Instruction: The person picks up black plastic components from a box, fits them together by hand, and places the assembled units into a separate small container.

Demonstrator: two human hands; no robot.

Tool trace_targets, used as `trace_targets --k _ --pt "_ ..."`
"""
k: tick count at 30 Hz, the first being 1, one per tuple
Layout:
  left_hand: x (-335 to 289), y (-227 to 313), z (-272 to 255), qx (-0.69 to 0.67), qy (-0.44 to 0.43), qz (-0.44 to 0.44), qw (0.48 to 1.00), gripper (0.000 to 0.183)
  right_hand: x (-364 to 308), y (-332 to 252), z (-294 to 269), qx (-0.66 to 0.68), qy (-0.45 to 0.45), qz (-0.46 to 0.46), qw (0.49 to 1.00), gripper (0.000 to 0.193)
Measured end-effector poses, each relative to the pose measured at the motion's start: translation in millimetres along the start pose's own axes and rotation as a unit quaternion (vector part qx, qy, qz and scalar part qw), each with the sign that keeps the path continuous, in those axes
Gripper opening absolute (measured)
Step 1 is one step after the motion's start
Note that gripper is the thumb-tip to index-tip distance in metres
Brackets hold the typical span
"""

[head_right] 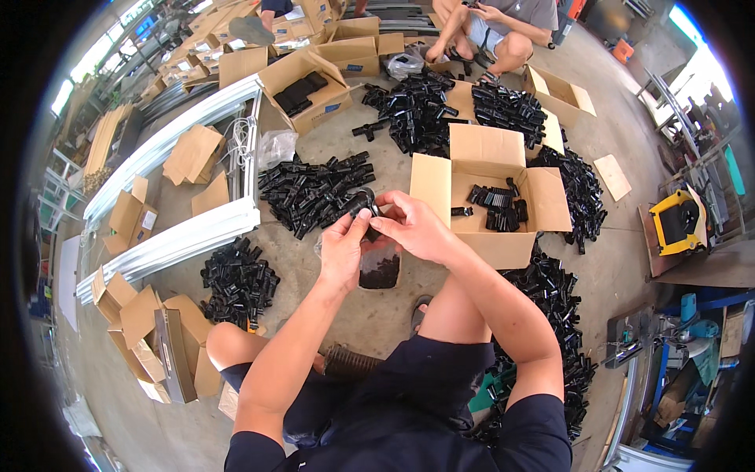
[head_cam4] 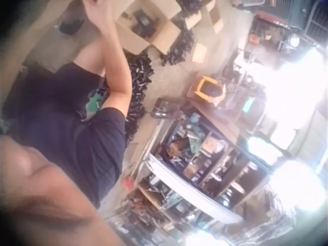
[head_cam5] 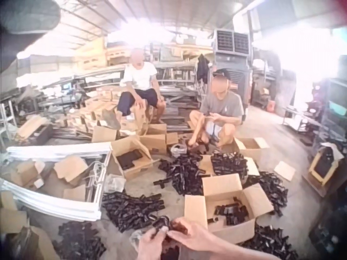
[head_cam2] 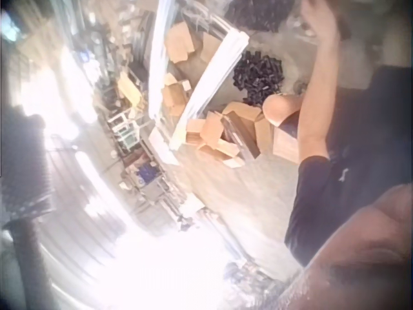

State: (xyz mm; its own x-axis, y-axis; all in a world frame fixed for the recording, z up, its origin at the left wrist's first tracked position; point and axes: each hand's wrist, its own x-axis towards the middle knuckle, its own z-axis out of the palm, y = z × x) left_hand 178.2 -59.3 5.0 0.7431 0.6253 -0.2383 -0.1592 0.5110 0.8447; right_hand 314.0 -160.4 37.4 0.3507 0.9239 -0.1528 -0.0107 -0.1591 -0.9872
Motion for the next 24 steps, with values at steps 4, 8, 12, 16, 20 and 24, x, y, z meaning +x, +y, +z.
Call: trace_targets --k 4,8,12,16,20,24 --pt "-0.7 -6.8 -6.2 0.007 0.007 -0.045 0.999 0.024 -0.8 13.1 -16.2 0.105 -0.011 0.073 0.992 0.047" --pt "0.6 -28.3 -30.3 -0.084 0.030 -0.070 0.994 0.021 0.6 33.9 -49.4 0.045 0.066 0.116 0.990 0.041" --pt "-19.3 -12.1 -56.8 -0.098 0.011 -0.059 0.993 0.015 -12.5 68.9 -112.4 -0.035 0.199 0.100 0.974 0.034" --pt "-41.1 30.7 -85.5 -0.063 0.008 -0.016 0.998 0.012 -27.2 111.5 -178.0 -0.237 0.318 0.020 0.918 0.042" --pt "-61.1 59.0 -116.6 -0.011 0.085 0.020 0.996 0.018 -16.2 55.6 -109.1 -0.156 0.212 -0.036 0.964 0.031" --pt "-77.0 62.2 -123.8 0.003 0.133 0.004 0.991 0.026 -5.6 -9.8 18.0 -0.166 0.061 -0.078 0.981 0.029"
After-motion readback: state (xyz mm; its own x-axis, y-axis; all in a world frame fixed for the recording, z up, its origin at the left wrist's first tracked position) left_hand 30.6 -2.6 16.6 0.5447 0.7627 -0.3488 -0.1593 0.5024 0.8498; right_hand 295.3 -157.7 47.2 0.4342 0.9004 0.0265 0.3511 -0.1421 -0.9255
